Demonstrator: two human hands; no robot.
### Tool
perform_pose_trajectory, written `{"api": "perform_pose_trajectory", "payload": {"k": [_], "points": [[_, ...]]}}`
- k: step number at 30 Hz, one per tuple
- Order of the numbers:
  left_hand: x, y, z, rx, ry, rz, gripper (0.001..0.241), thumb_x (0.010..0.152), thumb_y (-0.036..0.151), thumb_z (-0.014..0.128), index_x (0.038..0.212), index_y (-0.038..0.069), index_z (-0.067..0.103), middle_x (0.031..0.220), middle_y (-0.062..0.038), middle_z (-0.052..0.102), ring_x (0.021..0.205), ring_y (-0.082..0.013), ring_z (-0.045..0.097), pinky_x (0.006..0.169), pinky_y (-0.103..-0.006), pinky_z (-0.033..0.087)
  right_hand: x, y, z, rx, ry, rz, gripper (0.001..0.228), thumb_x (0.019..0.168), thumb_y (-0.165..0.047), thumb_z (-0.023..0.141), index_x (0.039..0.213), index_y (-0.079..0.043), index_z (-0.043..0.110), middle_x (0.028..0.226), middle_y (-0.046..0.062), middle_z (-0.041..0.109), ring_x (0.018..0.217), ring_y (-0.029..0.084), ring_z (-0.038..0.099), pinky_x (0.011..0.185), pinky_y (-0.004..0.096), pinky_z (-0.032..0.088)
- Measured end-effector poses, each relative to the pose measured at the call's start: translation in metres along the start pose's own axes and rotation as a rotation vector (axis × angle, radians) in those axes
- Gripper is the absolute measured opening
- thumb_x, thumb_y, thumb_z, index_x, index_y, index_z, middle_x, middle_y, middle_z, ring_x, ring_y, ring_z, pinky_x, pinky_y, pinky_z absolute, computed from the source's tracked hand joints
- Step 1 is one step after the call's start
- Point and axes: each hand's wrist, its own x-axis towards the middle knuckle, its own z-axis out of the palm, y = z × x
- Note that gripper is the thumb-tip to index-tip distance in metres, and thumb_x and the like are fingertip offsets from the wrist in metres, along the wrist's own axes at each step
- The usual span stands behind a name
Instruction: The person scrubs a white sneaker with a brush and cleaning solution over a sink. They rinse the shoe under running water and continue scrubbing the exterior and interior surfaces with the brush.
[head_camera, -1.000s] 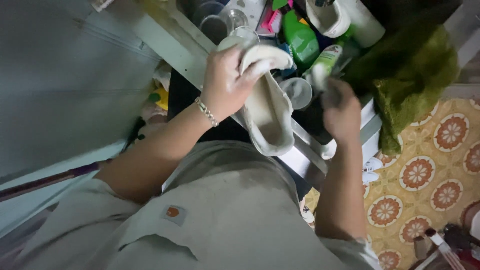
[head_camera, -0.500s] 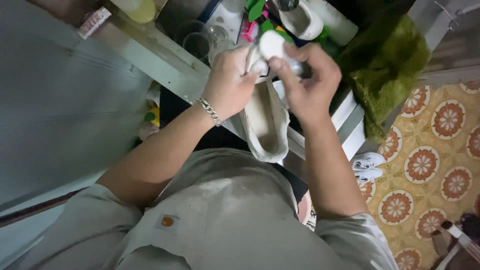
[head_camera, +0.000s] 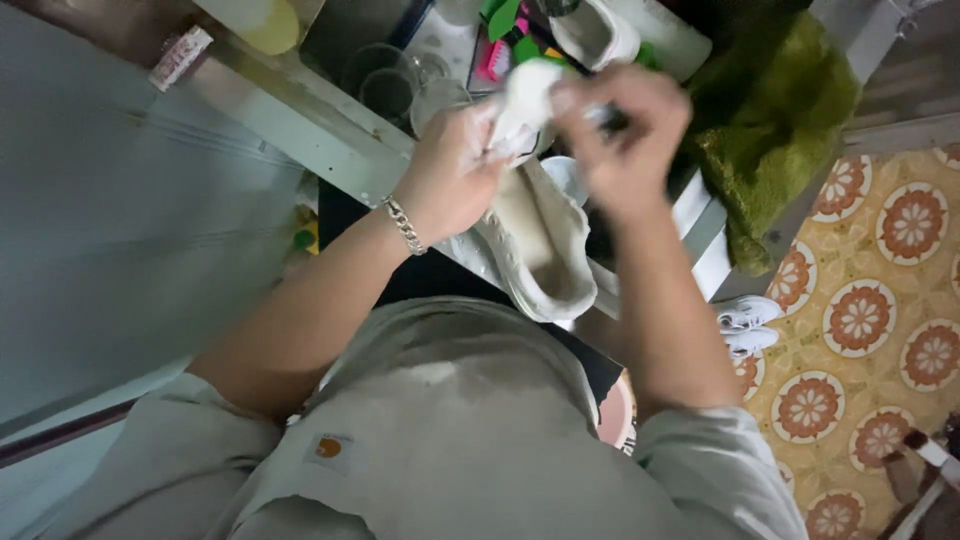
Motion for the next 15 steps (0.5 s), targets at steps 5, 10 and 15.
{"api": "perform_pose_trajectory", "payload": {"k": [5, 10, 15], "points": [[-0.005, -0.02, -0.003, 0.056, 0.035, 0.119, 0.028, 0.105, -0.011, 0.071, 0.129, -0.003, 0.083, 0.114, -0.021, 0.09, 0.102, -0.0354, 0.086, 0.088, -0.0465, 0.071, -0.004, 0.007, 0.0, 0.206, -0.007, 0.025, 0.022, 0.123, -0.011, 0.09, 0.104, -0.006, 0.079, 0.102, 0.015, 0.087, 0.089, 0.024, 0.081, 0.077, 0.041, 0.062], [-0.006, -0.022, -0.002, 0.179, 0.059, -0.081, 0.02, 0.099, -0.007, 0.086, 0.118, -0.005, 0.086, 0.108, -0.023, 0.087, 0.098, -0.0405, 0.085, 0.075, -0.0486, 0.072, 0.007, -0.031, 0.003, 0.072, -0.078, -0.065, 0.026, 0.124, -0.013, 0.084, 0.099, -0.003, 0.082, 0.098, 0.012, 0.086, 0.082, 0.026, 0.08, 0.079, 0.045, 0.063], [-0.001, -0.009, -0.003, 0.044, 0.062, 0.261, 0.027, 0.108, -0.017, 0.07, 0.127, -0.008, 0.085, 0.111, -0.022, 0.091, 0.101, -0.0332, 0.087, 0.086, -0.0432, 0.072, -0.001, -0.002, -0.01, -0.046, 0.005, 0.102, 0.039, 0.126, -0.02, 0.092, 0.094, -0.005, 0.075, 0.091, 0.01, 0.081, 0.084, 0.021, 0.072, 0.077, 0.04, 0.053]]}}
